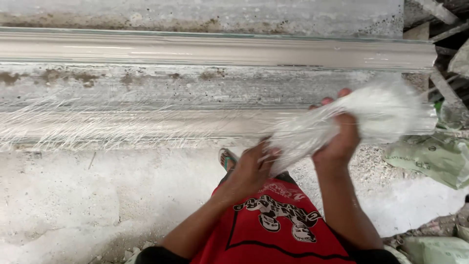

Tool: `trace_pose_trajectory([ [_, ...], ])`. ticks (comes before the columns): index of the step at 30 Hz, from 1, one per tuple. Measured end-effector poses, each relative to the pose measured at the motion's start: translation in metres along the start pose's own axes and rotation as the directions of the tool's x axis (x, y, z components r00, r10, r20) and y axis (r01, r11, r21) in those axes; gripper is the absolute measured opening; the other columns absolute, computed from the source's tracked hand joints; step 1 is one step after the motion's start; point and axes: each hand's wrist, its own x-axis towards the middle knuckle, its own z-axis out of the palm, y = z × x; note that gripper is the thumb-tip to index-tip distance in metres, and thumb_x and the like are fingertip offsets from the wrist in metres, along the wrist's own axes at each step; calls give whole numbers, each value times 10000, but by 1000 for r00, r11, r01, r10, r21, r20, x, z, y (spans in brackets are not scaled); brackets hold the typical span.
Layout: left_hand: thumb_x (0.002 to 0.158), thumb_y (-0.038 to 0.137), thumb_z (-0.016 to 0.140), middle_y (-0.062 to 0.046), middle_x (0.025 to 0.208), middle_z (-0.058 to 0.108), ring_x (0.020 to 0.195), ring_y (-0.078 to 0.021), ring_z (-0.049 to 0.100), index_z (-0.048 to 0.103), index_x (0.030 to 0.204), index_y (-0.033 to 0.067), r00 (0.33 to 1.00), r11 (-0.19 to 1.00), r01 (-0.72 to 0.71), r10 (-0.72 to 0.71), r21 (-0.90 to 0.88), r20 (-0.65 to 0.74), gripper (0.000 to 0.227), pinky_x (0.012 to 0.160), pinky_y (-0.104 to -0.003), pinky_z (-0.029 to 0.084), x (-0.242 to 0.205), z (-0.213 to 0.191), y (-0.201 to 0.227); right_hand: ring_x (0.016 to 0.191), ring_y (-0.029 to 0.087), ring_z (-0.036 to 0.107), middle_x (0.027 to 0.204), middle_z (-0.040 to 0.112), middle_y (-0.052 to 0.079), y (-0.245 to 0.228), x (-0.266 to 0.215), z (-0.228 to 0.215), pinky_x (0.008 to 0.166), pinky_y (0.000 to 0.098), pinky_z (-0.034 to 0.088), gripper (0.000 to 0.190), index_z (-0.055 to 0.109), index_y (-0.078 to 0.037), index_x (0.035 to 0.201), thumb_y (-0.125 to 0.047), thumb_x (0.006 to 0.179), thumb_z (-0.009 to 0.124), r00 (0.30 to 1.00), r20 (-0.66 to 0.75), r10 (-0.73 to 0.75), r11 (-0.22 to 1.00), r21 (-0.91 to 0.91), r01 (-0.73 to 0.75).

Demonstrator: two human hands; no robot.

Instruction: The person is applying fiberglass fibers and liquid gypsum plaster onto a mold to create architectural trim.

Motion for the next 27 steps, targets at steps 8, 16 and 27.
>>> trace_pose_trajectory([
  [8,1102,234,560,-115,954,757,739,-212,717,669,1117,45,995,803,70,-15,591,-98,219,579,-386,570,30,-13,-101,1153,315,562,1221,521,152,-66,98,-134,1020,515,525,425,488,-33,1455,-251,1093,535,975,154,-163,987,18,162],
  [16,1126,168,494,-292,1442,539,1323,-460,514,542,1401,-60,952,970,-179,213,163,-220,360,1062,-614,426,27,84,42,1227,307,565,1357,559,149,-14,52,-108,1064,461,530,649,426,12,1499,-92,886,610,998,43,36,996,-85,-33],
  [27,1004,160,591,-133,1030,721,909,-316,696,677,1069,60,934,500,194,168,844,-315,148,660,-452,566,59,82,-33,1066,279,604,1169,583,131,-144,236,-259,867,446,590,434,575,-90,1307,-371,977,564,948,176,-265,953,-103,285],
])
